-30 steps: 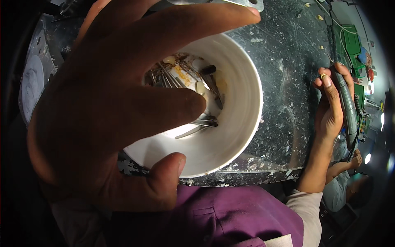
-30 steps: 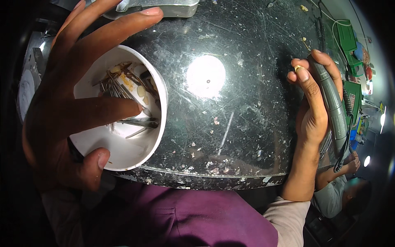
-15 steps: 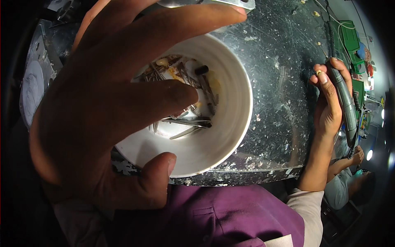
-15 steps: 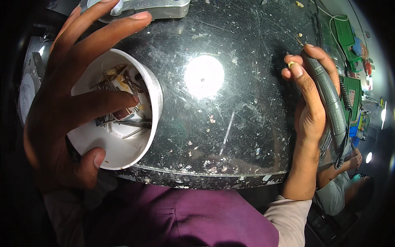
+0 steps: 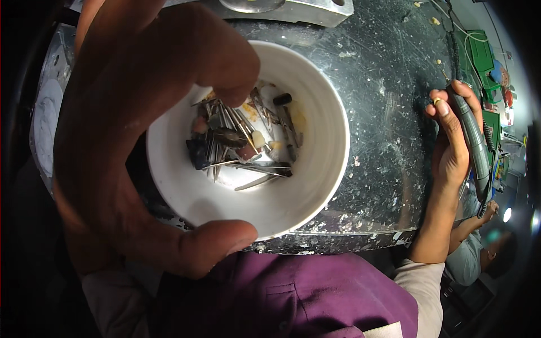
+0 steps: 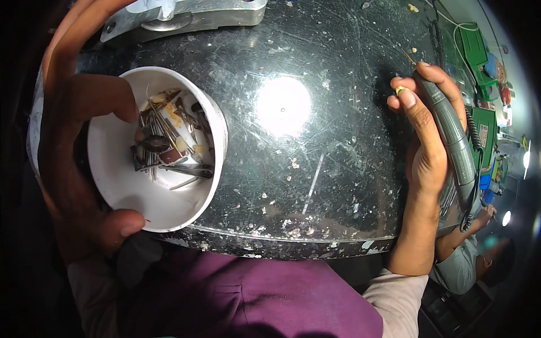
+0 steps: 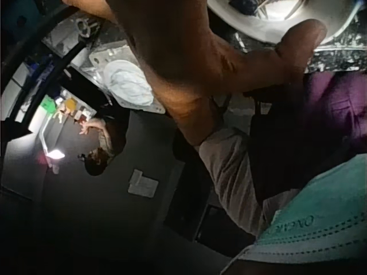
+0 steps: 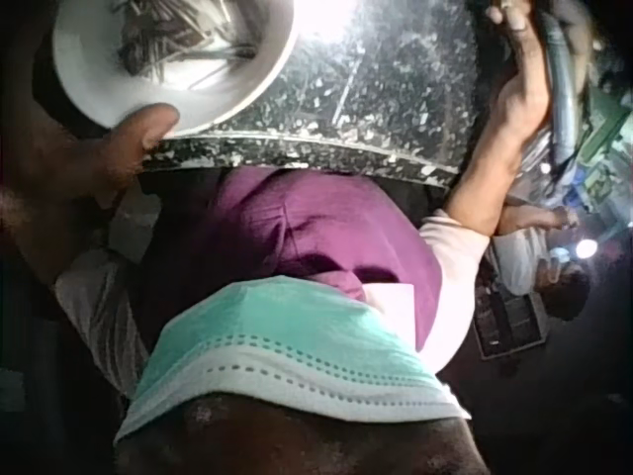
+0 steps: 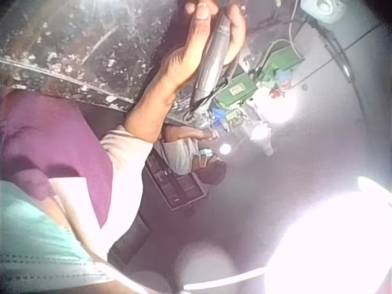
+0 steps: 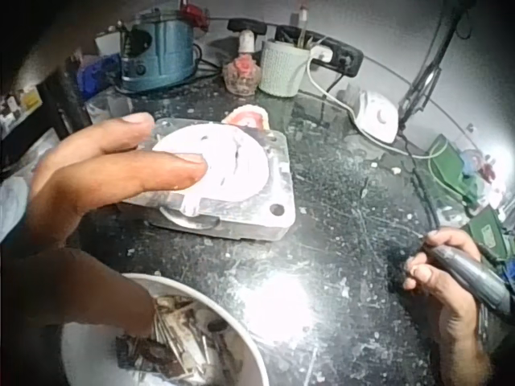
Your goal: The person shapes an artificial tooth using a rotary tool, searches through drill bits inside a cup by hand, and grinds the artificial tooth with the rotary tool.
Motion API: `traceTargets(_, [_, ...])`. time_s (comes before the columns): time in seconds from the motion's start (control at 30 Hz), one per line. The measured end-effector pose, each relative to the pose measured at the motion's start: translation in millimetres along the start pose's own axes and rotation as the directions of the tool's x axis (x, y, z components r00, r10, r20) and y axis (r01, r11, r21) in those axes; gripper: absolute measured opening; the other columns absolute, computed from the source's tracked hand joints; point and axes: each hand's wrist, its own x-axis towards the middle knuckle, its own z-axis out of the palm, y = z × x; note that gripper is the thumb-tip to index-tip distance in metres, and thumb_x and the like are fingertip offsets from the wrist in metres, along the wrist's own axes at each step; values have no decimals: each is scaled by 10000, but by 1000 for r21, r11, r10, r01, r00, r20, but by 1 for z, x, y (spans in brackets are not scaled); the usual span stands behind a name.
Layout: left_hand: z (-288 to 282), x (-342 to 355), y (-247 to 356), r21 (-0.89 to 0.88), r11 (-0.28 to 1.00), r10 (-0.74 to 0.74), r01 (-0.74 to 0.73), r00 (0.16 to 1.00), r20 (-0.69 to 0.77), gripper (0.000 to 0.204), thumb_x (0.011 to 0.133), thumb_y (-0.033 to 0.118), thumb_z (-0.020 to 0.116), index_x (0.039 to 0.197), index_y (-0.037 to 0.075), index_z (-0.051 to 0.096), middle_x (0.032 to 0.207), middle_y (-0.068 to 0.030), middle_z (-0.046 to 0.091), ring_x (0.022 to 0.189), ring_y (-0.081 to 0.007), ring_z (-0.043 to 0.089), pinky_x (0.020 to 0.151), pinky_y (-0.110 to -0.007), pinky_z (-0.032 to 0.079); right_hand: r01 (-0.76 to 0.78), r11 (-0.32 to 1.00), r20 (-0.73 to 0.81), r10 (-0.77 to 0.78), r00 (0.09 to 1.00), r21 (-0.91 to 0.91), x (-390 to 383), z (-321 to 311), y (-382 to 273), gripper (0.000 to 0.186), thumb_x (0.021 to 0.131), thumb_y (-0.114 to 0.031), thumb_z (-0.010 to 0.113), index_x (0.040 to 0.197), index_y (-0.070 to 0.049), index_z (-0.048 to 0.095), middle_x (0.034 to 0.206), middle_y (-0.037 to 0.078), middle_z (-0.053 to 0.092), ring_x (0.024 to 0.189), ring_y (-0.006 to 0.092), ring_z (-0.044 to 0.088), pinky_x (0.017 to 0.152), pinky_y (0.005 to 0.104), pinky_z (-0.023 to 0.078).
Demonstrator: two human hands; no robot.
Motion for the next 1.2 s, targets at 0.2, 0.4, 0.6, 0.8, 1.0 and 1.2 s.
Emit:
traceTargets(0.2, [2, -1, 1, 12, 999, 33, -33, 999, 3, 386, 761, 363, 662, 1115, 243, 568, 1235, -118, 514, 1218, -310, 432, 1049, -520, 280, 7, 999, -25, -8, 1000, -36, -5, 0, -4, 339, 827, -26, 623, 1142, 38, 517, 926, 151, 638, 860, 197, 615, 766, 293, 514])
traceTargets(0.4, [-3, 1, -3, 29, 999, 40, -41, 999, 31, 373, 751, 356, 670, 1096, 248, 577, 1227, -117, 521, 1215, -313, 434, 1045, -517, 285, -11, 1000, -15, 11, 1000, -25, -3, 5, -1, 333, 831, -28, 620, 1142, 31, 516, 934, 150, 635, 865, 194, 615, 774, 292, 514])
traceTargets(0.6, [-3, 4, -3, 27, 997, 65, -66, 997, 43, 360, 741, 349, 679, 1076, 254, 585, 1219, -115, 527, 1212, -317, 435, 1041, -515, 290, -6, 1000, 17, 6, 1000, -18, -5, 2, -4, 335, 829, -21, 618, 1144, 29, 515, 933, 148, 635, 872, 194, 615, 773, 295, 514])
traceTargets(0.8, [-6, 7, -2, 44, 996, 69, -72, 996, 62, 348, 732, 342, 688, 1056, 259, 594, 1211, -113, 534, 1209, -320, 437, 1037, -512, 295, 5, 999, 17, -4, 1000, -38, -2, 5, -7, 328, 831, -14, 608, 1142, 34, 514, 931, 148, 634, 877, 198, 614, 769, 298, 517])
traceTargets(1.0, [-3, 11, -9, 26, 995, 91, -93, 993, 73, 336, 722, 335, 697, 1037, 264, 603, 1203, -112, 540, 1207, -324, 439, 1033, -509, 300, -9, 999, -9, 9, 1000, -48, -4, 5, -7, 328, 831, -15, 606, 1141, 37, 514, 929, 150, 633, 869, 198, 613, 762, 296, 516])
traceTargets(1.2, [4, 11, -10, 28, 994, 105, -106, 993, 55, 324, 712, 328, 705, 1017, 269, 612, 1195, -110, 547, 1204, -327, 441, 1028, -507, 305, -5, 997, -13, 4, 1000, -78, -4, 6, -7, 324, 830, -17, 607, 1136, 40, 516, 925, 149, 633, 863, 196, 614, 762, 294, 516])
